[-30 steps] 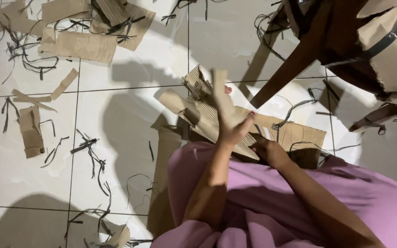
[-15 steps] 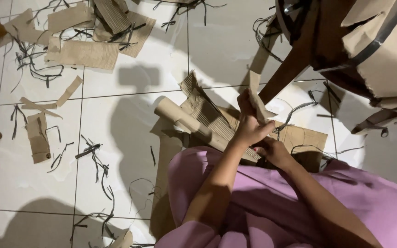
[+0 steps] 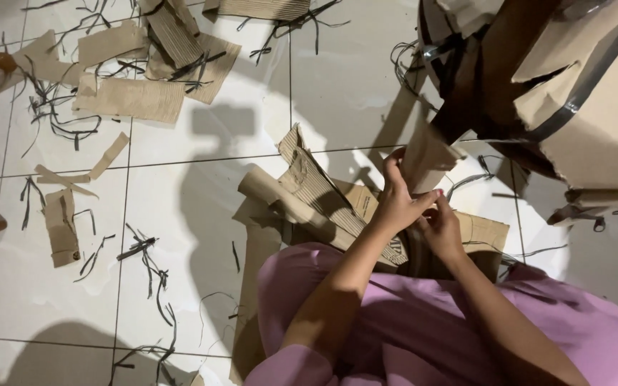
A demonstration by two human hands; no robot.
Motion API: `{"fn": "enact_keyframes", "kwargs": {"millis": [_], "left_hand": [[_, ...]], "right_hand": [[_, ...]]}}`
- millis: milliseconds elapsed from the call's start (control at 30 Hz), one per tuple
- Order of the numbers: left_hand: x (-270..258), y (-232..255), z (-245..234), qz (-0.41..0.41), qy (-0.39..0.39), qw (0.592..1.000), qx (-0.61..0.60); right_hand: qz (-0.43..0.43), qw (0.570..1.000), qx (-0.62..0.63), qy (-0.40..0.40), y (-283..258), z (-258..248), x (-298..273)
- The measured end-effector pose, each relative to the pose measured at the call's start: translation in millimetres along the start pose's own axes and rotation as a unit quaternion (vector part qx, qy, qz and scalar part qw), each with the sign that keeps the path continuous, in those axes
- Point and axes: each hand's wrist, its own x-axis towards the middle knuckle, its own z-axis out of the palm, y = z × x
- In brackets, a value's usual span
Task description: Wrapping wooden chair legs with protective cardboard and securing them with plastic ties.
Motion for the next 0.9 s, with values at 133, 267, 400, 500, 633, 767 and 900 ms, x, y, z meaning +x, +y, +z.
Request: {"fn": "enact_keyframes", "kwargs": {"millis": [133, 267, 400, 500, 633, 767, 900], "left_hand": [[8.5, 0.5, -5.4, -0.014, -0.027, 0.999, 0.019], [19.1, 27.2, -19.5, -0.018, -0.044, 0.999, -0.001], [30.2, -27.0, -15.6, -0.166, -0.128, 0.975, 0.069], [47.3, -56.6, -8.6, -0.107, -0.132, 0.984, -0.046], [52.4, -88.0, 11.6, -0.064, -0.09, 0.992, -0.053], [52.3, -61.1, 24.1, -0.134, 0.009, 0.991, -0.026], [29.0, -58.1, 40.7, -0.163, 0.024, 0.985, -0.052]], "right_hand": [[-0.023, 0.999, -0.034, 0.024, 52.6, 4.1, 3.2], [-0.061, 0.994, -0.068, 0.059, 8.0, 6.2, 8.6], [-0.072, 0.992, -0.057, 0.092, 17.4, 4.9, 14.2], [-0.067, 0.99, -0.062, 0.103, 25.5, 3.6, 15.3], [-0.01, 0.996, 0.049, 0.075, 7.8, -1.1, 21.1], [-0.03, 0.996, 0.04, 0.079, 0.2, -7.2, 25.5], [-0.043, 0.994, 0.064, 0.081, 2.5, -10.5, 22.8]]}}
